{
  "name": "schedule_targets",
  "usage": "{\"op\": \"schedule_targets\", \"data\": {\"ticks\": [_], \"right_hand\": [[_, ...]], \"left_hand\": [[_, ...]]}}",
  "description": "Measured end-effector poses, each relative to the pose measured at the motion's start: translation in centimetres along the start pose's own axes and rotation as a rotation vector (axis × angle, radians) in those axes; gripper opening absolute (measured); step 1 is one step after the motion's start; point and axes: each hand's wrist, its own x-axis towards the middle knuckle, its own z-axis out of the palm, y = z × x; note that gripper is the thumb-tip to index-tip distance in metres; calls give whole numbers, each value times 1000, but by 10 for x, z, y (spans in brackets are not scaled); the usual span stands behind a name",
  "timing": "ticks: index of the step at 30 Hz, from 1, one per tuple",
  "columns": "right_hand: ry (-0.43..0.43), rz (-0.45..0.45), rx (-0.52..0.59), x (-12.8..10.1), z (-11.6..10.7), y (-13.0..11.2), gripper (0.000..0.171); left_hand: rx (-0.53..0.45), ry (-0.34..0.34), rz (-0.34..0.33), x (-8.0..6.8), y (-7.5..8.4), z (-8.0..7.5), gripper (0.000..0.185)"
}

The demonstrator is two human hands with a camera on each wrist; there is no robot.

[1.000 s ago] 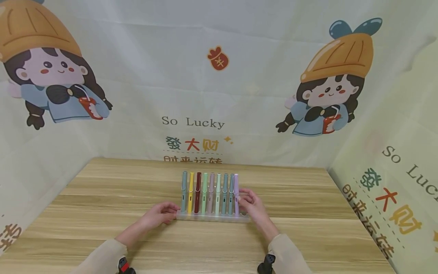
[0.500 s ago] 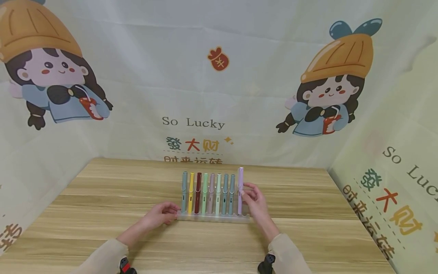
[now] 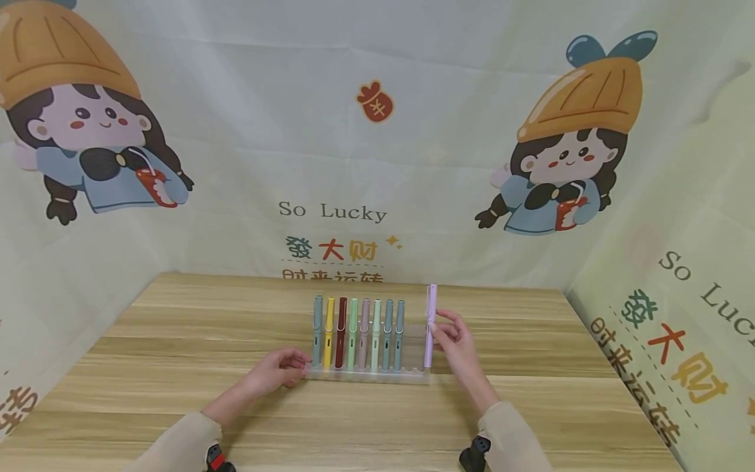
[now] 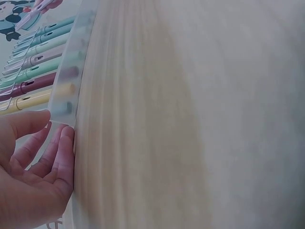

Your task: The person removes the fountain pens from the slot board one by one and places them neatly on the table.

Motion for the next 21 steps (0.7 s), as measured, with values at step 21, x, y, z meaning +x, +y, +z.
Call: {"op": "schedule_targets", "data": {"ticks": [21], "right_hand": [[-53, 94, -193, -6, -39, 2, 41]], "left_hand": [[4, 11, -17, -1, 2, 0, 23]]}}
